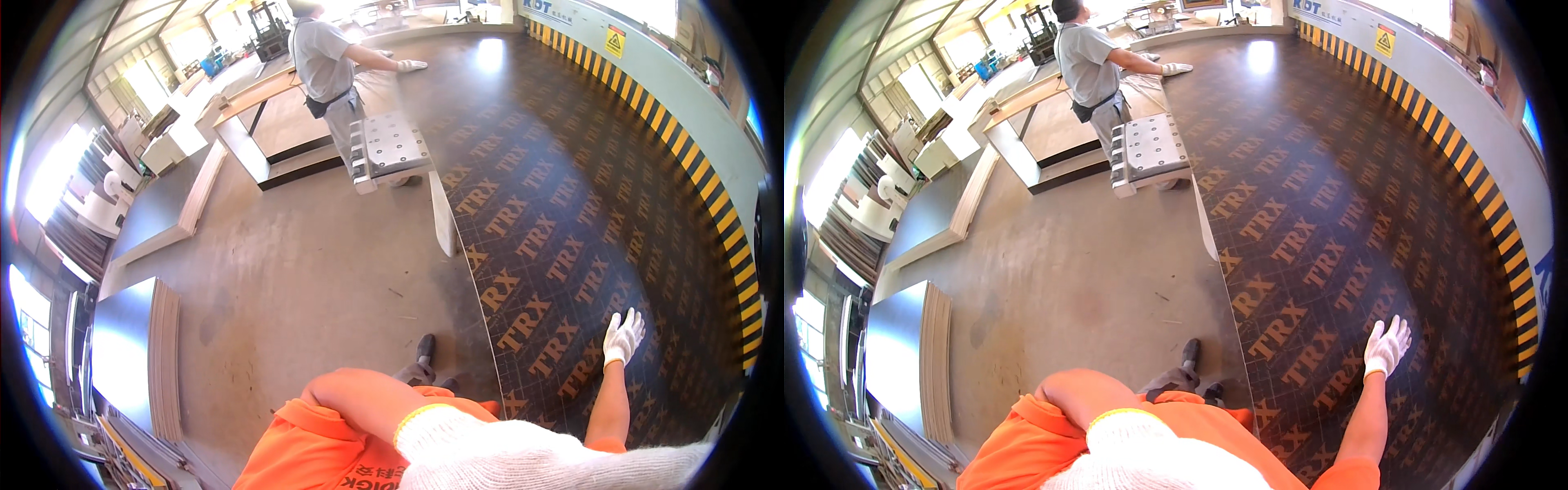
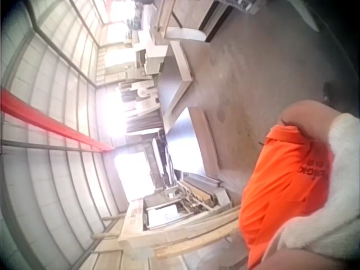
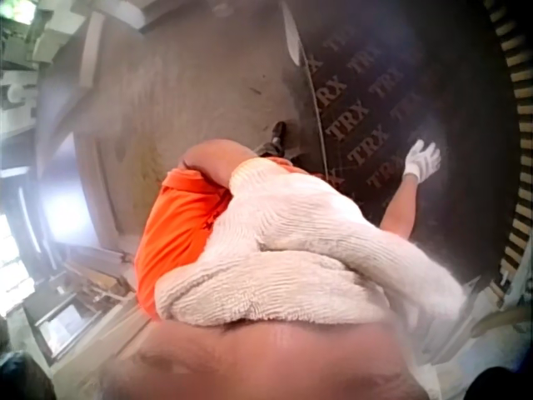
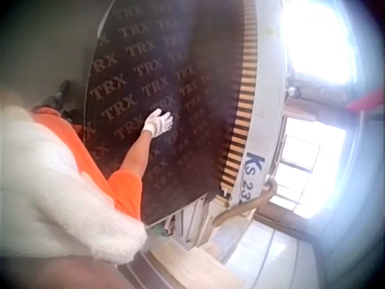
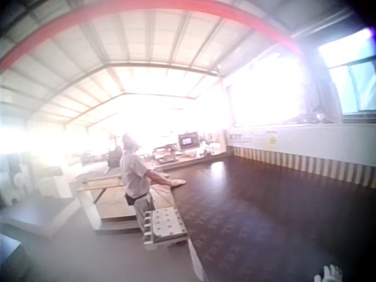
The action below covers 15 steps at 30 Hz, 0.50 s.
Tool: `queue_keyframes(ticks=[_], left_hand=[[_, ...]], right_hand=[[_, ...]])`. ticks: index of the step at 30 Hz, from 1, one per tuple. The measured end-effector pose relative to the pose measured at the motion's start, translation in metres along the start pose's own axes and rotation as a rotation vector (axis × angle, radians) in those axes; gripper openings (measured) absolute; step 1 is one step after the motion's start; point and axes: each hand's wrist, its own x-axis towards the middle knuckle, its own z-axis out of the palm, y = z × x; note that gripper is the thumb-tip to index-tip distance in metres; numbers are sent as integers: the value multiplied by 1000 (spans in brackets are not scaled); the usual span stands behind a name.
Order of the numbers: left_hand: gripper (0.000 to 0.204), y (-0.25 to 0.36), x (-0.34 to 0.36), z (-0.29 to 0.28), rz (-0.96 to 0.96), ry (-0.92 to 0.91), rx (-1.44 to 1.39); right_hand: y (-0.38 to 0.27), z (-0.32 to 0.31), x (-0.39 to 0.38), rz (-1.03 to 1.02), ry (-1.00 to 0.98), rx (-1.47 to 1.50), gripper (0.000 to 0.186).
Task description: The person aligns a wooden board on a cutting machine using a rod and guides it into the machine. Together with a coworker, the person lifts cut boards from the machine onto a stack on the floor before positioning another board on the machine table.
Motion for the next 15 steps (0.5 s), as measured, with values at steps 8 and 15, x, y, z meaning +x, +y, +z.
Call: queue_keyframes(ticks=[8,15], left_hand=[[50,9,-3,-2,21,0,15],[51,14,-3,-3,31,3,26]], right_hand=[[3,5,1,-8,26,-31,61],[-1,6,-2,13,24,-16,61]])
